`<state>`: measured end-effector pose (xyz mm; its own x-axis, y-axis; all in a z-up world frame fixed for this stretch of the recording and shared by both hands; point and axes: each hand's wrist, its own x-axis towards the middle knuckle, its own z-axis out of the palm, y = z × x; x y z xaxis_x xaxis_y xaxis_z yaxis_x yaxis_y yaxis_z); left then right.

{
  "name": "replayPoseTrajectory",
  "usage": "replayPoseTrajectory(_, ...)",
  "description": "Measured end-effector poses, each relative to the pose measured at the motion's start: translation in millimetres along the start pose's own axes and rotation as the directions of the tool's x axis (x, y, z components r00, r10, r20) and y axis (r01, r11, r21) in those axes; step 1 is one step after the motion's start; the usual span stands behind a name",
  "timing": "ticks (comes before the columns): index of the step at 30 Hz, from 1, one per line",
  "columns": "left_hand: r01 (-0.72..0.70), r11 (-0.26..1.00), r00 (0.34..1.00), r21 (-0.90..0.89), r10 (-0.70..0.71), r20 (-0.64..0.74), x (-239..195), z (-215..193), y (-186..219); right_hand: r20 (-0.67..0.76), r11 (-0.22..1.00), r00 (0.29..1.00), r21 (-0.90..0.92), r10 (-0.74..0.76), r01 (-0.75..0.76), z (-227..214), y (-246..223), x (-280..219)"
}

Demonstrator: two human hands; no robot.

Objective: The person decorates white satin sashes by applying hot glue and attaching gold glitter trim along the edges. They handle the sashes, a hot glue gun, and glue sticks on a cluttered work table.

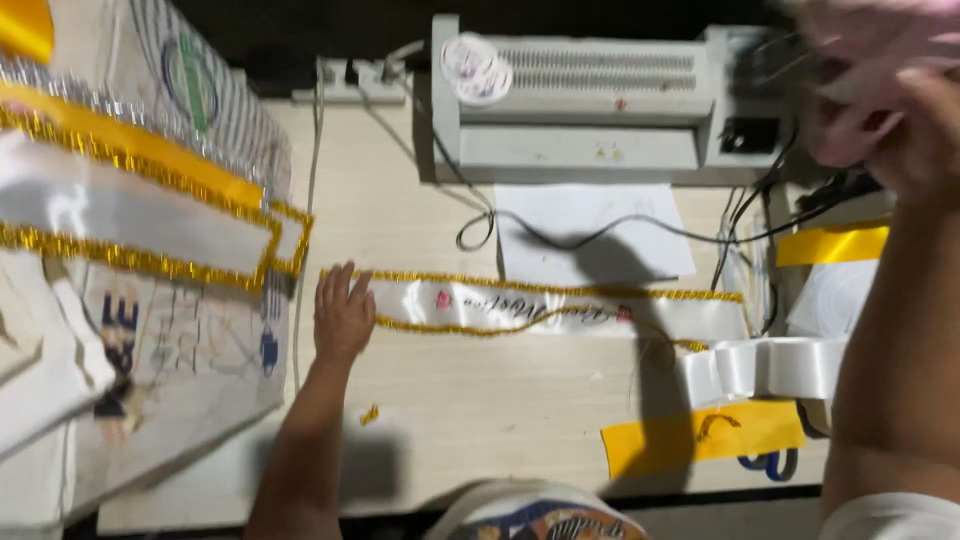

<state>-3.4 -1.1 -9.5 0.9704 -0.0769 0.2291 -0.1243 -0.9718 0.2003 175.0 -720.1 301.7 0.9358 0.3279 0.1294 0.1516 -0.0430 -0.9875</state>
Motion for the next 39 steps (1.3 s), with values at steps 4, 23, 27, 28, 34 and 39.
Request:
replayPoseTrajectory(4, -0.035, 0.999, 0.999, -0.003, 0.035, -0.011, -5, -10, 6, 0.05, 0.997, 0.996, 0.02, 0.07, -0.071, 130, 55, 12)
replayPoseTrajectory(23, -0.074, 0.955, 0.987, -0.286, 0.028, -0.159, -50, -68, 109, 0.139, 0.749, 0.758, 0.123, 0.637, -0.651, 304, 243, -17)
replayPoseTrajectory(27, 0.205, 0.657, 0.896, -0.726, -0.425, -0.131, -80, -12, 79, 0.124, 0.793, 0.807, 0.146, 0.578, -0.591, 319, 225, -12)
replayPoseTrajectory(28, 0.207, 0.657, 0.894, -0.725, -0.428, -0.132, -81, -10, 73, 0.128, 0.793, 0.806, 0.145, 0.578, -0.592, 334, 217, -10)
replayPoseTrajectory(34, 0.401, 0.131, 0.84, -0.907, -0.448, 0.307, -85, 34, 48, 0.178, 0.723, 0.701, -0.15, 0.691, -0.675, 391, 226, -19)
replayPoseTrajectory(39, 0.63, 0.028, 0.645, -0.776, -0.575, 0.503, -87, 18, 7, 0.102, 0.634, 0.629, -0.235, 0.77, -0.737, 384, 226, -18)
